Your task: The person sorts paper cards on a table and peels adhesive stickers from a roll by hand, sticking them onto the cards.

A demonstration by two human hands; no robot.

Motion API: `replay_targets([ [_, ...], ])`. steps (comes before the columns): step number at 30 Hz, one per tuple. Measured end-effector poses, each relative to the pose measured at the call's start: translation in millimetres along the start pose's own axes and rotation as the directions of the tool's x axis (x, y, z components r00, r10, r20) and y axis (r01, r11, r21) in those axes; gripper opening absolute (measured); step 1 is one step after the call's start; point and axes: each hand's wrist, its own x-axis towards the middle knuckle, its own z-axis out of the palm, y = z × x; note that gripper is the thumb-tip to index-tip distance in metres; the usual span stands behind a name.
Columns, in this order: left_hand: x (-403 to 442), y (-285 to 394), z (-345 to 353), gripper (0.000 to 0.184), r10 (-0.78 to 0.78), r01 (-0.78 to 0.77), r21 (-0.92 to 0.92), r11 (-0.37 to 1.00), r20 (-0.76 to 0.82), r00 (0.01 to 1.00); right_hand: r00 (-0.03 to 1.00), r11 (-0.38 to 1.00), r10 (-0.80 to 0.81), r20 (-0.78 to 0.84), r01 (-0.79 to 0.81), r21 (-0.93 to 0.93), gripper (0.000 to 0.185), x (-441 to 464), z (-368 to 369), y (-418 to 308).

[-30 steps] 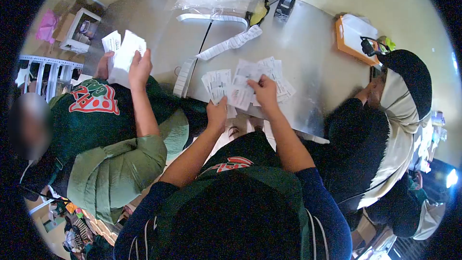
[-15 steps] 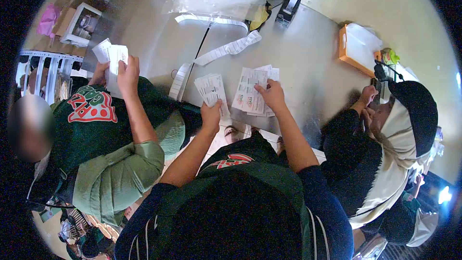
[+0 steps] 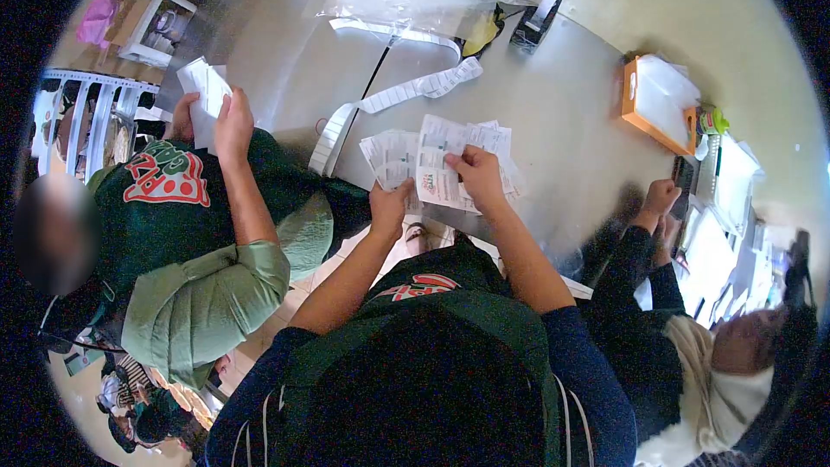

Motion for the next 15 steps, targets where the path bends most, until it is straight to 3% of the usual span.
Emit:
replay_targets([
  [2,4,-14,2,0.028,0.039,-0.037,-0.04,0.998,0.034,0.999,0.993,0.974,0.021,0.115,0.005,-0.228,0.013,-3,6,1],
  [4,8,-27,1,0.028,0.081,-0.075,-0.08,0.994,0.069,0.994,0.989,0.966,0.065,0.133,-0.029,-0.255,0.016,-2,8,8],
  [6,7,-23,2,0.027,0.076,-0.076,0.105,0.992,0.007,0.997,0.998,0.96,-0.016,0.053,0.03,-0.277,0.019,6,0,25],
  [7,7,-20,0,0.027,0.077,-0.077,0.105,0.992,0.007,0.997,0.998,0.96,-0.017,0.054,0.031,-0.277,0.019,14,-11,29],
  [9,6,-8,-9,0.027,-0.161,0.153,-0.152,0.976,-0.042,0.986,1.0,0.794,-0.009,-0.007,0.003,-0.607,0.033,29,-40,32],
  [10,7,-8,-13,0.027,-0.162,0.154,-0.151,0.977,-0.043,0.986,1.0,0.795,-0.009,-0.008,0.002,-0.607,0.033,30,-48,36],
  [11,7,-6,-16,0.028,-0.127,0.124,-0.072,0.99,-0.042,0.991,0.953,0.647,-0.302,-0.039,0.174,-0.743,0.037,27,-49,33],
  [12,8,-4,-16,0.029,-0.089,0.089,0.005,0.996,-0.037,0.995,0.821,0.432,-0.571,-0.013,0.287,-0.855,0.041,25,-48,30],
  [14,3,-1,-11,0.031,-0.092,0.093,0.021,0.995,-0.049,0.995,0.817,0.445,-0.576,-0.039,0.273,-0.853,0.045,15,-29,19],
  [15,0,0,-7,0.03,-0.05,0.05,0.014,0.999,-0.031,0.998,0.908,0.613,-0.418,-0.033,0.255,-0.748,0.043,8,-11,13],
])
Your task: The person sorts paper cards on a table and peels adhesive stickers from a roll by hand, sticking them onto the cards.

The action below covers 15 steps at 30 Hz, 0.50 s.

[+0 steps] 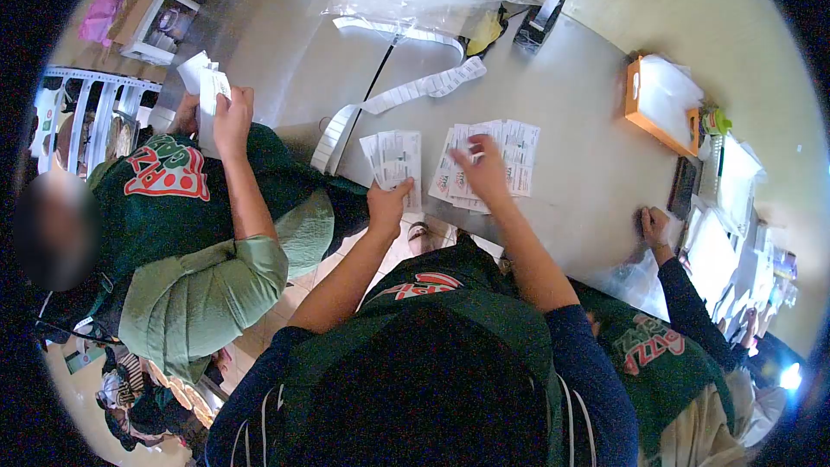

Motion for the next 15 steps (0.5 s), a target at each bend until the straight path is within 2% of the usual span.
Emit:
replay_targets([
  [1,-2,2,4,0.029,0.043,-0.043,-0.01,0.999,0.018,0.999,0.984,0.98,0.09,0.156,-0.115,0.161,0.04,-3,7,-13],
  [2,-4,5,7,0.029,0.043,-0.043,-0.009,0.999,0.022,0.999,0.984,0.98,0.092,0.152,-0.116,0.16,0.04,-7,14,-19],
  [4,-10,11,11,0.029,-0.025,0.022,0.041,0.999,0.086,0.996,0.96,0.964,0.047,0.276,-0.116,0.241,0.023,-14,23,-25],
  [5,-6,5,9,0.029,-0.026,0.023,0.043,0.999,0.088,0.996,0.96,0.963,0.049,0.275,-0.118,0.242,0.023,-13,20,-22],
  [7,6,-12,2,0.03,-0.01,0.008,-0.152,0.988,-0.01,1.0,0.944,0.808,0.225,0.243,-0.32,0.494,0.016,-4,9,-13],
  [8,3,-5,0,0.03,-0.012,0.01,-0.151,0.988,-0.011,1.0,0.928,0.728,0.249,0.278,-0.368,0.579,0.012,-2,1,-15],
  [9,-2,7,0,0.03,-0.036,0.036,-0.147,0.989,-0.001,0.999,0.927,0.727,0.25,0.279,-0.37,0.578,0.012,-3,0,-17],
  [11,-4,10,2,0.029,-0.062,0.063,-0.145,0.987,0.01,0.998,0.929,0.789,0.14,0.343,-0.314,0.528,0.013,-6,-4,-18],
  [12,0,1,4,0.029,-0.019,0.021,-0.078,0.997,0.02,1.0,0.902,0.797,0.155,0.403,-0.355,0.489,0.016,-10,0,-17],
  [15,7,-19,7,0.029,0.074,-0.076,0.034,0.997,0.058,0.996,0.898,0.789,0.195,0.395,-0.383,0.481,0.017,-15,12,-24],
])
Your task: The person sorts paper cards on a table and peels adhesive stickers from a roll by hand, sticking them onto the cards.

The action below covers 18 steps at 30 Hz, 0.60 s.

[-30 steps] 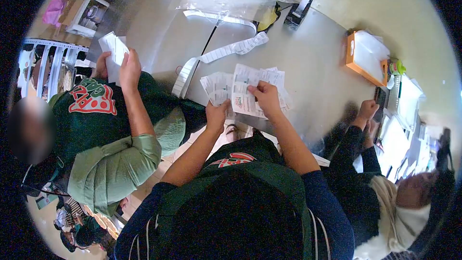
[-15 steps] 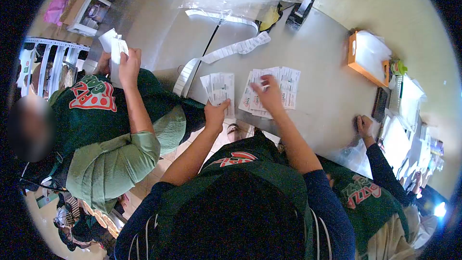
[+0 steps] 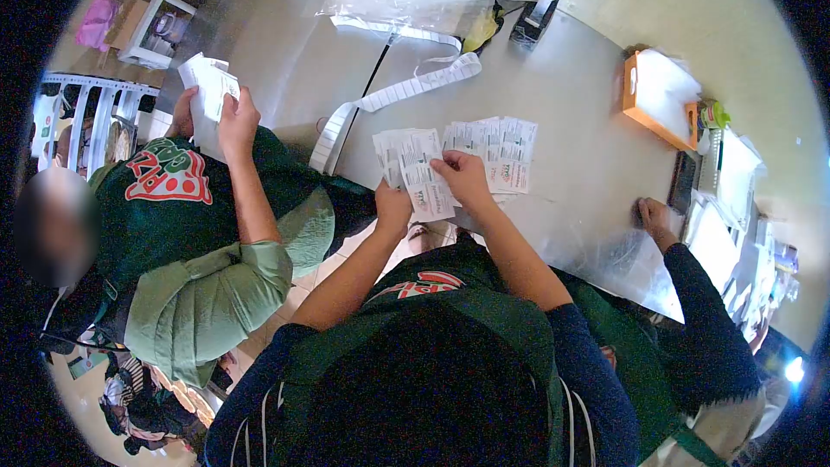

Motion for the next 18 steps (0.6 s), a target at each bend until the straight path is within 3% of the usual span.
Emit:
replay_targets([
  [2,-2,-1,2,0.03,0.048,-0.049,0.045,0.998,0.025,0.999,1.0,1.0,0.009,-0.002,-0.009,-0.015,0.017,-2,-2,-6],
  [5,-7,5,5,0.031,-0.043,0.045,-0.088,0.995,0.026,0.999,1.0,0.999,0.001,-0.011,-0.002,-0.051,0.017,-6,-6,-11],
  [8,0,-12,3,0.032,0.004,-0.006,0.018,1.0,0.073,0.997,0.999,0.999,0.032,-0.019,-0.032,-0.003,0.019,-1,-9,-8],
  [11,2,-15,1,0.032,0.054,-0.055,0.01,0.998,0.034,0.998,0.994,0.988,-0.046,-0.1,0.031,-0.154,0.021,12,-30,10],
  [13,-4,11,0,0.029,-0.109,0.1,-0.187,0.977,-0.042,0.993,0.982,0.99,-0.015,-0.186,-0.011,-0.138,0.028,15,-49,12],
  [14,-6,18,-2,0.029,-0.109,0.1,-0.187,0.977,-0.043,0.993,0.983,0.99,-0.015,-0.185,-0.011,-0.138,0.028,15,-56,16],
  [15,-7,24,-5,0.029,-0.155,0.156,-0.202,0.967,0.023,0.988,0.93,0.866,-0.251,-0.267,0.092,-0.492,0.031,17,-62,20],
  [16,-8,27,-7,0.028,-0.198,0.213,-0.213,0.954,0.089,0.976,0.836,0.609,-0.489,-0.25,0.122,-0.783,0.035,18,-66,26],
  [18,-8,27,-4,0.029,-0.162,0.175,-0.211,0.962,0.078,0.984,0.823,0.637,-0.492,-0.282,0.12,-0.762,0.039,15,-56,11],
])
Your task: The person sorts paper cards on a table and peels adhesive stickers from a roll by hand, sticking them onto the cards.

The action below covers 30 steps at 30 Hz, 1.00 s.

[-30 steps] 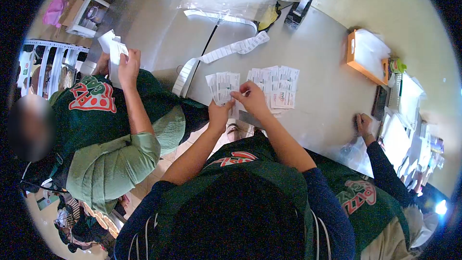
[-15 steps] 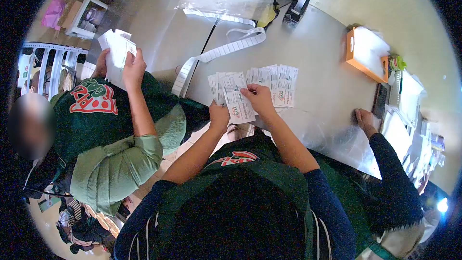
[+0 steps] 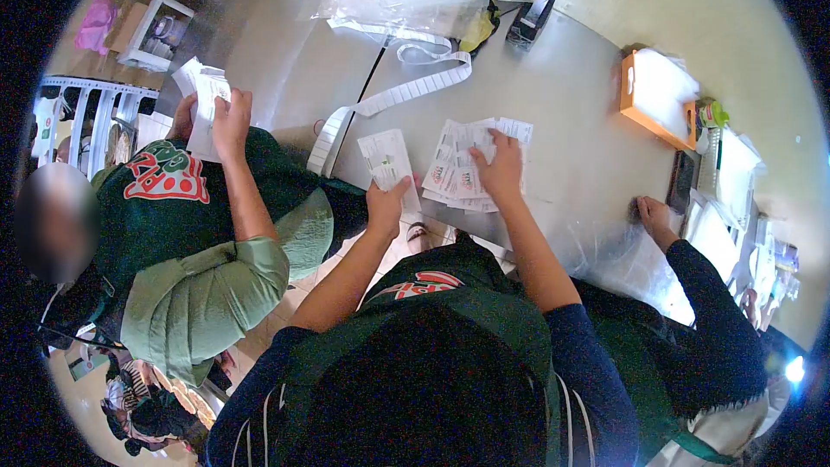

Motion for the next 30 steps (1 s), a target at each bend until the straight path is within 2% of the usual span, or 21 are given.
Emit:
replay_targets([
  [2,-3,-2,5,0.03,0.029,-0.029,0.007,1.0,-0.007,1.0,0.987,0.92,0.021,0.161,-0.082,0.382,0.038,-11,1,-34],
  [3,-4,-3,8,0.031,0.073,-0.072,0.083,0.994,-0.009,0.997,0.987,0.921,0.02,0.161,-0.081,0.382,0.038,-16,4,-48],
  [4,-6,-3,12,0.032,0.117,-0.115,0.158,0.981,-0.007,0.993,0.963,0.886,0.011,0.268,-0.134,0.444,0.034,-21,8,-60],
  [5,-7,-5,14,0.032,0.118,-0.115,0.157,0.981,-0.008,0.993,0.929,0.846,-0.006,0.37,-0.192,0.497,0.031,-24,10,-66],
  [8,-6,-8,13,0.03,0.095,-0.098,0.162,0.982,0.029,0.995,0.924,0.809,0.006,0.383,-0.229,0.541,0.026,-19,26,-50],
  [10,-2,-10,9,0.027,0.05,-0.049,0.038,0.998,-0.013,0.999,0.932,0.842,0.008,0.363,-0.202,0.501,0.022,-10,12,-38],
  [12,-3,-6,4,0.027,0.026,-0.027,-0.039,0.999,-0.011,1.0,0.914,0.708,0.151,0.377,-0.366,0.604,0.021,0,1,-28],
  [13,-4,-4,2,0.026,0.005,-0.005,-0.115,0.993,-0.002,1.0,0.913,0.709,0.146,0.38,-0.364,0.604,0.021,1,0,-26],
  [14,-5,1,2,0.026,0.008,-0.009,-0.118,0.993,-0.007,1.0,0.9,0.69,0.161,0.406,-0.396,0.606,0.02,1,-3,-26],
  [15,-7,6,3,0.028,-0.012,0.014,-0.04,0.999,0.036,0.999,0.886,0.671,0.177,0.43,-0.428,0.606,0.02,-1,-5,-27],
  [18,-5,1,7,0.032,-0.03,0.023,0.087,0.996,0.083,0.996,0.908,0.719,0.124,0.4,-0.36,0.594,0.02,-13,7,-41],
  [20,-7,-2,16,0.035,-0.025,0.013,0.138,0.99,0.086,0.996,0.885,0.736,0.157,0.438,-0.401,0.546,0.023,-16,10,-41],
  [22,-13,1,31,0.039,-0.126,0.107,0.127,0.986,0.154,0.98,0.864,0.747,0.172,0.473,-0.427,0.51,0.025,-14,8,-39],
  [23,-4,-15,30,0.041,-0.026,-0.004,0.208,0.978,0.143,0.989,0.866,0.748,0.169,0.471,-0.424,0.511,0.025,-9,7,-30],
  [24,2,-22,28,0.041,-0.024,-0.006,0.206,0.978,0.144,0.989,0.89,0.82,0.202,0.41,-0.383,0.426,0.028,-4,5,-12],
  [26,18,-32,27,0.047,0.157,-0.145,0.551,0.822,0.025,0.987,0.933,0.925,0.237,0.271,-0.302,0.229,0.034,9,-1,9],
  [27,26,-37,25,0.052,0.296,-0.253,0.689,0.679,0.058,0.953,0.934,0.927,0.234,0.269,-0.298,0.228,0.034,10,-3,11],
  [28,31,-43,25,0.052,0.296,-0.252,0.688,0.681,0.056,0.954,0.941,0.955,0.293,0.167,-0.296,-0.007,0.044,7,-7,13],
  [29,35,-45,29,0.053,0.401,-0.327,0.763,0.557,0.097,0.911,0.945,0.923,0.322,0.052,-0.301,-0.241,0.057,5,-10,12],
  [30,37,-47,34,0.053,0.497,-0.386,0.823,0.416,0.15,0.855,0.947,0.924,0.317,0.051,-0.297,-0.241,0.057,4,-10,12],
])
